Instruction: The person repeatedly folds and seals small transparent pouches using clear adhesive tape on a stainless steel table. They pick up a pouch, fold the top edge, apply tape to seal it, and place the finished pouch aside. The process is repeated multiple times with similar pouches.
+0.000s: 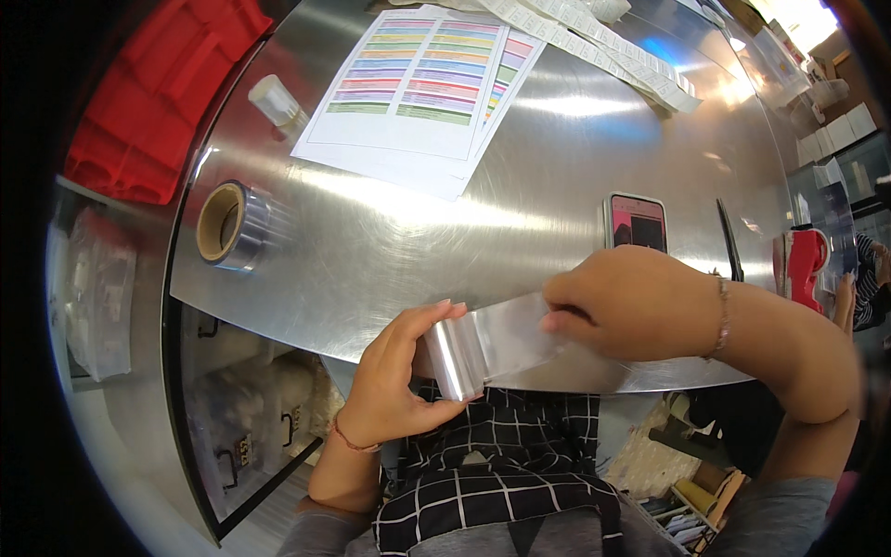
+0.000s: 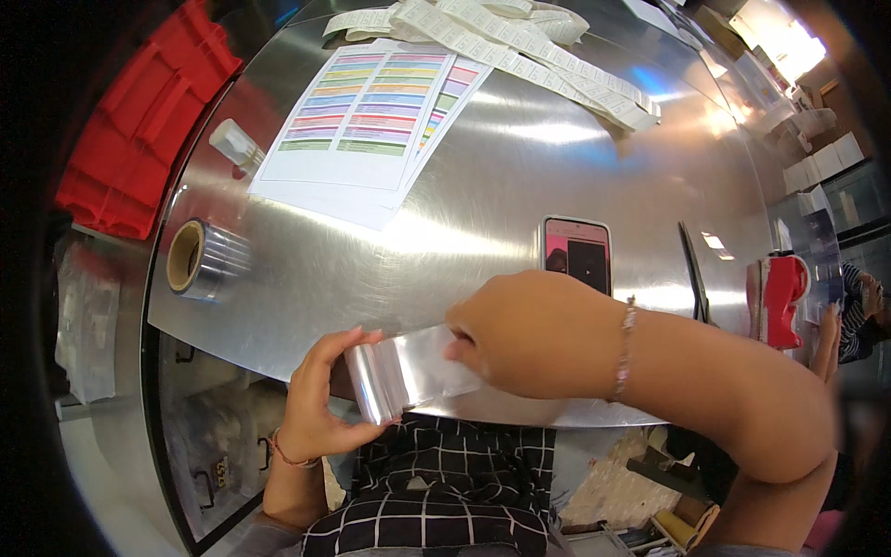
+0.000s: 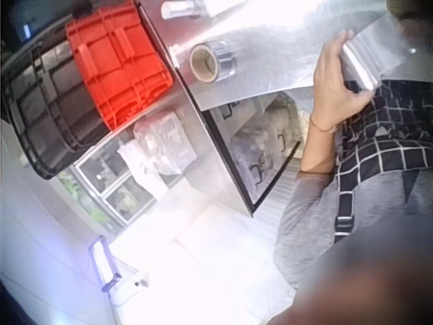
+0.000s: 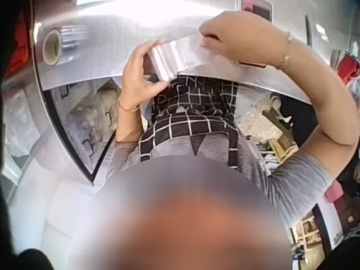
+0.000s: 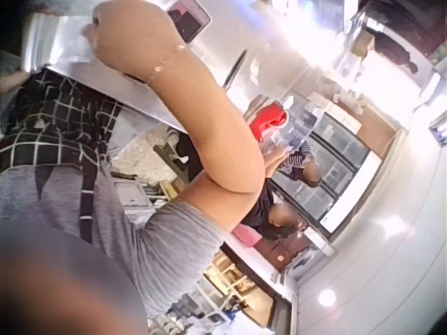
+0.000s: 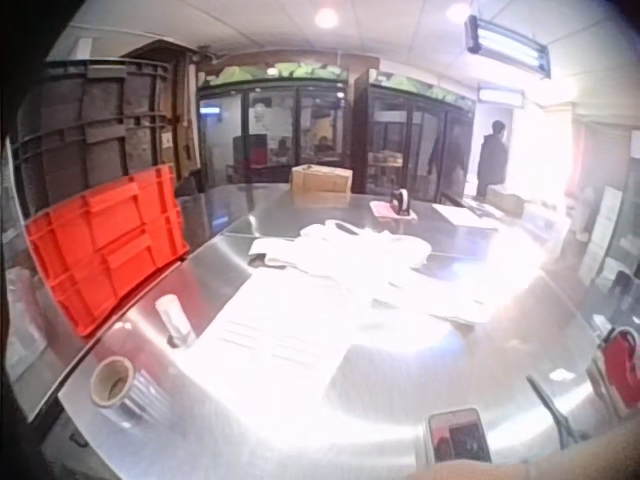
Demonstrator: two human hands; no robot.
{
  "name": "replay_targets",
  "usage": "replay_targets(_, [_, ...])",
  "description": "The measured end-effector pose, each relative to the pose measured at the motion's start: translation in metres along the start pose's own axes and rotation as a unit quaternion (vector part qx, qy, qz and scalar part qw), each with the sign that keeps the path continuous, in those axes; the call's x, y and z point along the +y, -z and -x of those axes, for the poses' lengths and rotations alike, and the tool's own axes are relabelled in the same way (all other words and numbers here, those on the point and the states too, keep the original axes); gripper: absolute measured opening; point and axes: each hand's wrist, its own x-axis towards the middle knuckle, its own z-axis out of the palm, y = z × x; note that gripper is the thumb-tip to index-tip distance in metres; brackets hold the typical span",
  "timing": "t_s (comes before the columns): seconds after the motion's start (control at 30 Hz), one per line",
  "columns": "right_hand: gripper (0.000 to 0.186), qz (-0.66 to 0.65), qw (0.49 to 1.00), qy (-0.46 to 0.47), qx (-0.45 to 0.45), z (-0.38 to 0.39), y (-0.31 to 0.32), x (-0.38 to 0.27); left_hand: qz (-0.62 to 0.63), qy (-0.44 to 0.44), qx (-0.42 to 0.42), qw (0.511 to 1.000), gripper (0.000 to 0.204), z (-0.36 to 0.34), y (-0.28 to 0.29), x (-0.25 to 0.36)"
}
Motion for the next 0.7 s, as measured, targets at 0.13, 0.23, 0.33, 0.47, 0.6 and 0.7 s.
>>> replay_targets(0.13, [0.037,0.062,0.997,-0.014,-0.034,-0.012,0.001,-0.007,0.014,-0.001,-0.002,1.0,0.09,0.001,0.0,-0.002])
replay_targets(0.23, [0.037,0.035,0.998,-0.03,-0.048,-0.02,0.0,-0.005,0.026,-0.005,-0.005,1.0,0.091,0.001,0.0,-0.004])
replay_targets(0.33, [0.039,0.012,0.995,-0.047,-0.087,-0.028,-0.006,-0.003,0.03,-0.01,-0.014,0.999,0.094,0.001,0.0,-0.005])
replay_targets(0.47, [0.038,-0.085,0.99,-0.071,-0.083,-0.033,-0.02,-0.007,0.034,-0.005,-0.022,0.999,0.094,0.0,0.001,-0.005])
replay_targets(0.6, [0.037,-0.187,0.973,-0.106,-0.086,-0.036,-0.026,-0.007,0.034,0.005,-0.011,0.999,0.087,-0.001,0.001,-0.004])
replay_targets(0.7, [0.037,-0.229,0.967,-0.093,-0.066,-0.037,-0.036,-0.008,0.047,0.006,-0.008,0.999,0.087,-0.002,0.0,-0.005])
